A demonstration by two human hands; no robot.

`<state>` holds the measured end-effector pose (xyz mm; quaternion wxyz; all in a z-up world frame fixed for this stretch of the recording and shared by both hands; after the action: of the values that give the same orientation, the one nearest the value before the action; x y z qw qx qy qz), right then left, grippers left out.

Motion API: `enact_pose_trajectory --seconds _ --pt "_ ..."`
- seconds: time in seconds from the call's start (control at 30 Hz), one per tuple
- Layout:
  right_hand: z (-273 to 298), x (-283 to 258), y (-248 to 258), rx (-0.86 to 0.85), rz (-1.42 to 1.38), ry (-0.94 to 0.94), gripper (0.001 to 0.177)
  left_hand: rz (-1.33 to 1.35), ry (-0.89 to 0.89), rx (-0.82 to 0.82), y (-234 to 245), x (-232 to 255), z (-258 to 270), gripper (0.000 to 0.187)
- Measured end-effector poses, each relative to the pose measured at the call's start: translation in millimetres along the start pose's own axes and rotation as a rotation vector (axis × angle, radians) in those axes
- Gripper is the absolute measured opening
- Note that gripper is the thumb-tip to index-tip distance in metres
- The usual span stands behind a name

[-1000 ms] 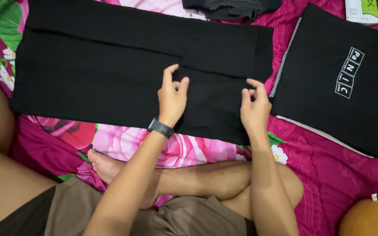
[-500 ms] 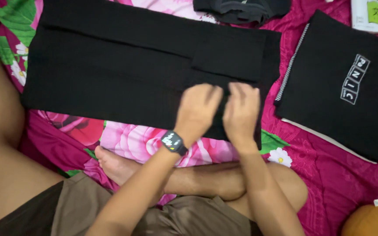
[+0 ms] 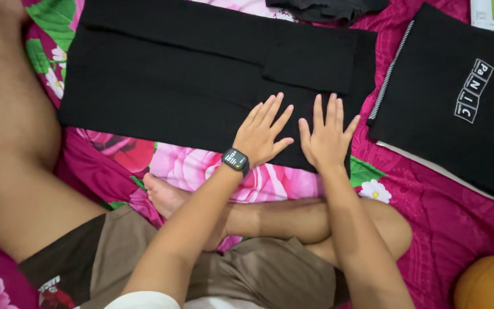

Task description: Folding a black t-shirt while sitting on a bed with a floral bedspread.

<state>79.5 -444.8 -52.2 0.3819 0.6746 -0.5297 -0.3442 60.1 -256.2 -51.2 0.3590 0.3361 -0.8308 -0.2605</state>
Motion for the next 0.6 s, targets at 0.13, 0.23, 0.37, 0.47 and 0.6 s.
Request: enact_pose_trajectory --seconds 0.13,0.23,0.37,0.47,0.6 --pt "5 7 -2 0.015 -0.015 -0.002 0.068 -0.021 -0.091 0.013 1 -5 5 0.078" --pt "6 17 -4 0.018 -0.057 0.049 0.069 -0.060 -0.142 -0.002 15 -10 13 0.078" --pt "9 14 2 -0.013 -0.115 0.098 0.069 -0.136 -0.142 -0.054 37 -19 27 0.079" --pt "6 -21 34 0.179 0.053 0.229 0.060 -0.249 -0.174 0.025 49 2 27 0.072" --pt "25 -69 58 0.101 -0.194 0.200 0.016 -0.203 -0.146 0.121 40 25 48 0.050"
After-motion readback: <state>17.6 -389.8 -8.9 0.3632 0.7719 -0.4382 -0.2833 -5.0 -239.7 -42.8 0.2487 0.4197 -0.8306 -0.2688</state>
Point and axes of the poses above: each hand's wrist, its own z-axis away from the middle knuckle, its own y-axis out of the back of the hand, x = y × z, the point moved 3 cm from there along -z, towards the middle knuckle, and after that the axes turned 15 degrees about x, right-handed, at the moved point
